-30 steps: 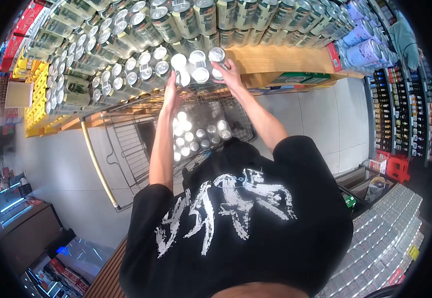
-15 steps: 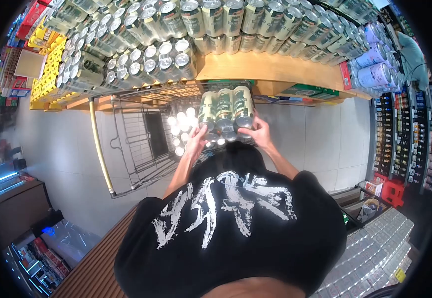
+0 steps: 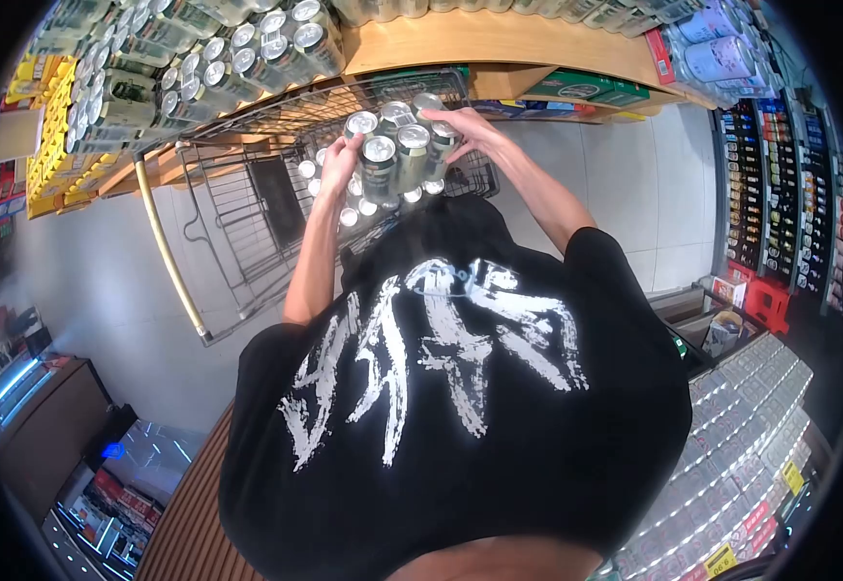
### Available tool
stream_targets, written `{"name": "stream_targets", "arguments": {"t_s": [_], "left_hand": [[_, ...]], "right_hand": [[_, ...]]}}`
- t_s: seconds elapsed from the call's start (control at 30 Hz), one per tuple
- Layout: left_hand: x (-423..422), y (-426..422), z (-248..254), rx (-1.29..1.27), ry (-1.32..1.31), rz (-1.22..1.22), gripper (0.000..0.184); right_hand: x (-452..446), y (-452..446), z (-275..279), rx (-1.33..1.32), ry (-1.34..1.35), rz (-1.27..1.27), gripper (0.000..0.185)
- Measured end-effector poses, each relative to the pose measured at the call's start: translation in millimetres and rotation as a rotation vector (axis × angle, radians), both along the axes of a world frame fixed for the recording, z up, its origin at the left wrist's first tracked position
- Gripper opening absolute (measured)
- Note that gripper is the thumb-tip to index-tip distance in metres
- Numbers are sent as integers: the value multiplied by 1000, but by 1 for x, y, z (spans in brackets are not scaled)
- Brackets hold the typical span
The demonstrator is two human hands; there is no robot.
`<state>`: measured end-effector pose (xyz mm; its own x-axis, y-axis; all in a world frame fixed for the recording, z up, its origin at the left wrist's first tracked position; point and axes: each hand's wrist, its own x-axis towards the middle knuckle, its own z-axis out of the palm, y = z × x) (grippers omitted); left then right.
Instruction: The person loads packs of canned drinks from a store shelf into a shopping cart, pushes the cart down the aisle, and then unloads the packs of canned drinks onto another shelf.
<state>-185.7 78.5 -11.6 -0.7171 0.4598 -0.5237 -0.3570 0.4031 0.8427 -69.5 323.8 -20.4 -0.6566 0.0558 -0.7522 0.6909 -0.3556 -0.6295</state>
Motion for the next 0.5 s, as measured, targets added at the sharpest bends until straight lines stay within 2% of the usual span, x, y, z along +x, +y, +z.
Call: {"name": "stream_targets", "arguments": {"t_s": [0.13,0.17,0.23,0.27,0.37,0.4,0.5], "left_hand": [[-13,-9,-38,-111,-107,113,33],[-20,-20,-69,-138,-155,85,82],[-22,-19,-58,-104,-234,7,82],[-20,-13,-60,-113,-178,94,54],[-28,1,-59,-162,-96,1,57],[-37,8,-66,-211,-144,23,53],[-59,12,-89,-112,-182,-63,50]], "right_hand": [[-12,-7,-12,177,-1,-3,89],[-12,-10,-12,203,25,-32,87],[-15,-15,-20,177,21,-153,82],[-19,-13,-31,141,-2,-175,78],[-31,-3,-78,188,25,-162,91],[-33,-6,-58,218,-12,-199,89],[-44,3,-75,264,-65,-106,90]]}}
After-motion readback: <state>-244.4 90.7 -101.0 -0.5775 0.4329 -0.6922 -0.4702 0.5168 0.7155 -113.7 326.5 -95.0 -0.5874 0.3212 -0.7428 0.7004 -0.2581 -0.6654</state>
